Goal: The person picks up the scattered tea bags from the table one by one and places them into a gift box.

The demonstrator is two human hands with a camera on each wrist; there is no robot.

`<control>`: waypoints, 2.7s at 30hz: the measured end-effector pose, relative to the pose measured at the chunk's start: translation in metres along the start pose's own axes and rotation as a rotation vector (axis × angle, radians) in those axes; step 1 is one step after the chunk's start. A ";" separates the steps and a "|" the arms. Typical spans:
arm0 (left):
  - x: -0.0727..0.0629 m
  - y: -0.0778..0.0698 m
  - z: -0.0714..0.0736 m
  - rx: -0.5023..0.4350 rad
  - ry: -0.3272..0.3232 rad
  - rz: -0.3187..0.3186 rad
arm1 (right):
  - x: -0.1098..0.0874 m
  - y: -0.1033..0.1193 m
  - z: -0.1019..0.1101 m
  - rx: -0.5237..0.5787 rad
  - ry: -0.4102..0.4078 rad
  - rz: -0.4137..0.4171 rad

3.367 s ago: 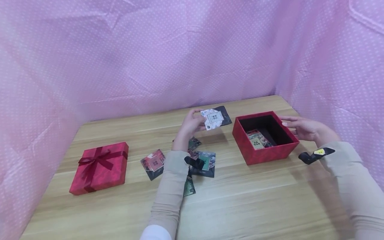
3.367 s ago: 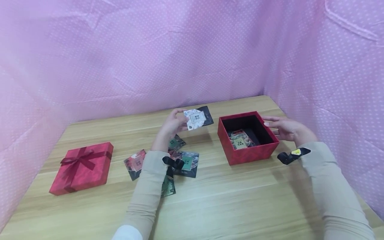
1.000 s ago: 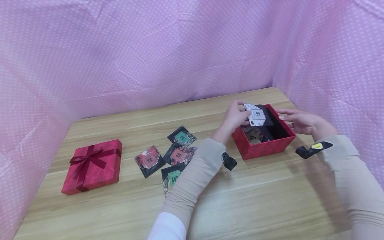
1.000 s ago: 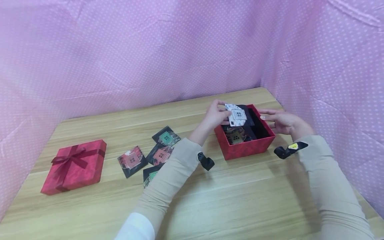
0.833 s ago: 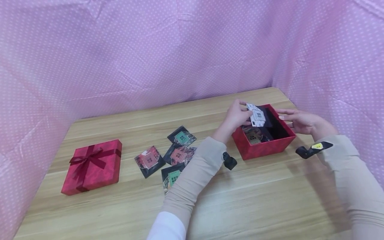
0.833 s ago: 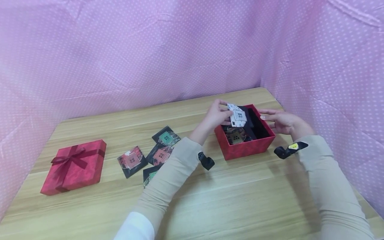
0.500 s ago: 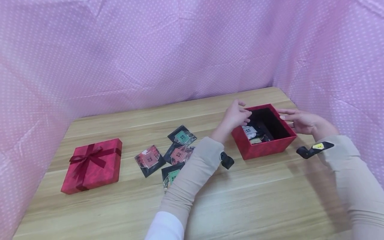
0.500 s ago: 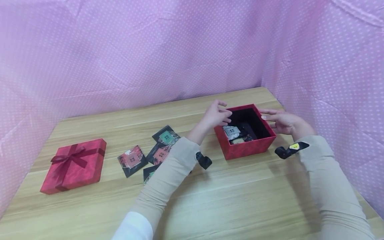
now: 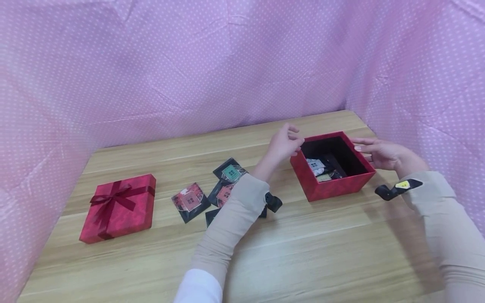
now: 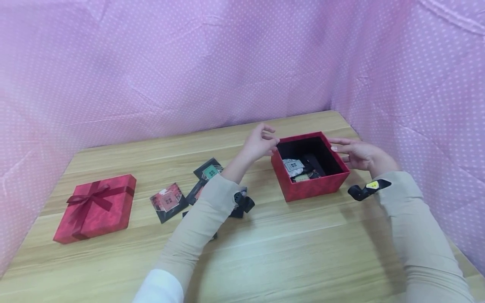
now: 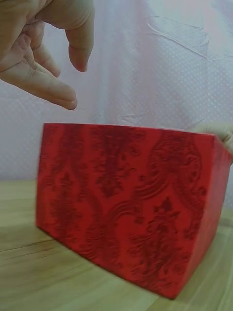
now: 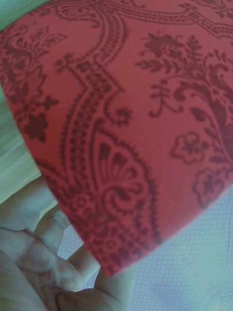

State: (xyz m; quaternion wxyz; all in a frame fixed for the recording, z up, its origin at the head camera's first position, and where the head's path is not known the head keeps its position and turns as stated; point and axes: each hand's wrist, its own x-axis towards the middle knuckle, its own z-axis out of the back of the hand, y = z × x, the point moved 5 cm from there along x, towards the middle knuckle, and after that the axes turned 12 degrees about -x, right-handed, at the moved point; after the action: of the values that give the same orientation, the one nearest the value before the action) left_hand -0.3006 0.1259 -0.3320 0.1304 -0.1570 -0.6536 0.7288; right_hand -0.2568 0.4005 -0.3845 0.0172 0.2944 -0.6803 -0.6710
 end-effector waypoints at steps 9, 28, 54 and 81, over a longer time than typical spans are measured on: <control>-0.009 0.002 0.028 0.034 0.014 -0.038 | 0.000 -0.001 0.000 -0.012 -0.022 -0.010; -0.045 0.007 0.065 0.525 0.306 -0.132 | 0.002 0.000 -0.001 -0.016 0.035 0.022; -0.071 0.062 0.069 0.888 0.562 0.008 | 0.002 0.002 -0.004 -0.035 0.031 0.017; -0.052 0.082 0.070 0.906 0.529 -0.013 | 0.000 0.002 -0.003 -0.059 -0.047 -0.017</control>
State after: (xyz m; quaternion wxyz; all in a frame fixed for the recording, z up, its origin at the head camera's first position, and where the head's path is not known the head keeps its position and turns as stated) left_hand -0.2800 0.0327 -0.4035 0.3505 -0.2594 -0.2184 0.8730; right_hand -0.2566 0.3978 -0.3827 0.0043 0.2836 -0.6578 -0.6978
